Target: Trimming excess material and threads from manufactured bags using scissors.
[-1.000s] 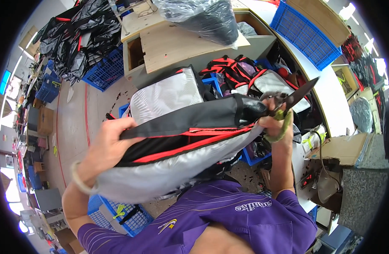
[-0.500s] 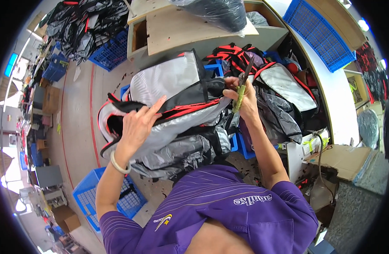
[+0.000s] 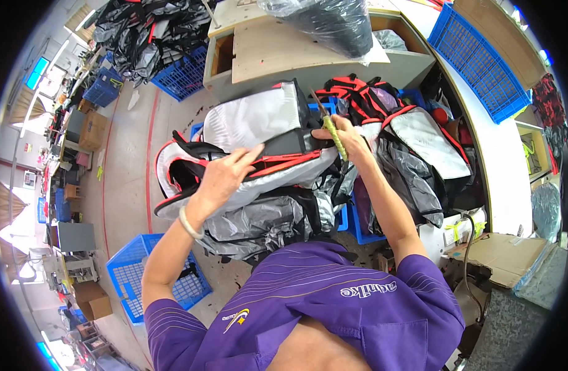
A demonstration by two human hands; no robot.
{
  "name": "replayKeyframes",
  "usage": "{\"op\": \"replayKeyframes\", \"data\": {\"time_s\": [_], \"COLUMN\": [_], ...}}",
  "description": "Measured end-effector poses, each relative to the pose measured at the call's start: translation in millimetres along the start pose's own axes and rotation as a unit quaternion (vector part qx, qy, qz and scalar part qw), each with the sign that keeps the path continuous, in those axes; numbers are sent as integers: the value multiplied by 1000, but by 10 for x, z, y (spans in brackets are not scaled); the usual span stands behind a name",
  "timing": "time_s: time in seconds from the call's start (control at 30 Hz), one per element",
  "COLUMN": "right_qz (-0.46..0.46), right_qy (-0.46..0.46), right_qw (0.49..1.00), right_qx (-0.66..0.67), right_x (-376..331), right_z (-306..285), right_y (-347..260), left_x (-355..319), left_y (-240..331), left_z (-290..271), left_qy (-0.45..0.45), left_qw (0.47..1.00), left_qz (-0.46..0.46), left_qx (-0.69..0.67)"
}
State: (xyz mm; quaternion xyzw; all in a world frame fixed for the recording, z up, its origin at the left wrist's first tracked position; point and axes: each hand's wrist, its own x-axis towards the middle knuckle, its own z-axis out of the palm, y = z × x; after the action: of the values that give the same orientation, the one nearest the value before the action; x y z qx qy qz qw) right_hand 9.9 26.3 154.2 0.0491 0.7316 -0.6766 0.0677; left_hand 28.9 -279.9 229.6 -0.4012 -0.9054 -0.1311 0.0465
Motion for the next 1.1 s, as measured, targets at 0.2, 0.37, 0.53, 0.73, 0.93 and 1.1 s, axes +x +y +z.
{"op": "replayKeyframes", "data": {"time_s": [0.2, 0.37, 0.53, 0.73, 0.93, 1.1], "right_qz": [106, -158, -349, -372, -415, -261], "right_qy": [-38, 178, 102, 27, 18, -26], "right_qw": [969, 958, 923, 889, 878, 928], "right_qx": [218, 159, 123, 266, 237, 265], "right_x": [79, -252, -143, -42, -126, -37], "right_z": [-7, 193, 277, 370, 124, 277], "right_y": [465, 204, -166, -1926, -3043, -1598], "left_x": [279, 512, 842, 1106, 992, 610], "left_y": [-188, -240, -411, -156, 392, -159], "left_z": [402, 110, -411, -2228, -3261, -1684], "left_qy": [90, 15, 95, 213, 66, 39], "left_qw": [991, 987, 981, 962, 938, 918], "left_qz": [84, -112, -145, -83, -77, -160], "left_qx": [-61, -116, -87, -151, -332, -360]}}
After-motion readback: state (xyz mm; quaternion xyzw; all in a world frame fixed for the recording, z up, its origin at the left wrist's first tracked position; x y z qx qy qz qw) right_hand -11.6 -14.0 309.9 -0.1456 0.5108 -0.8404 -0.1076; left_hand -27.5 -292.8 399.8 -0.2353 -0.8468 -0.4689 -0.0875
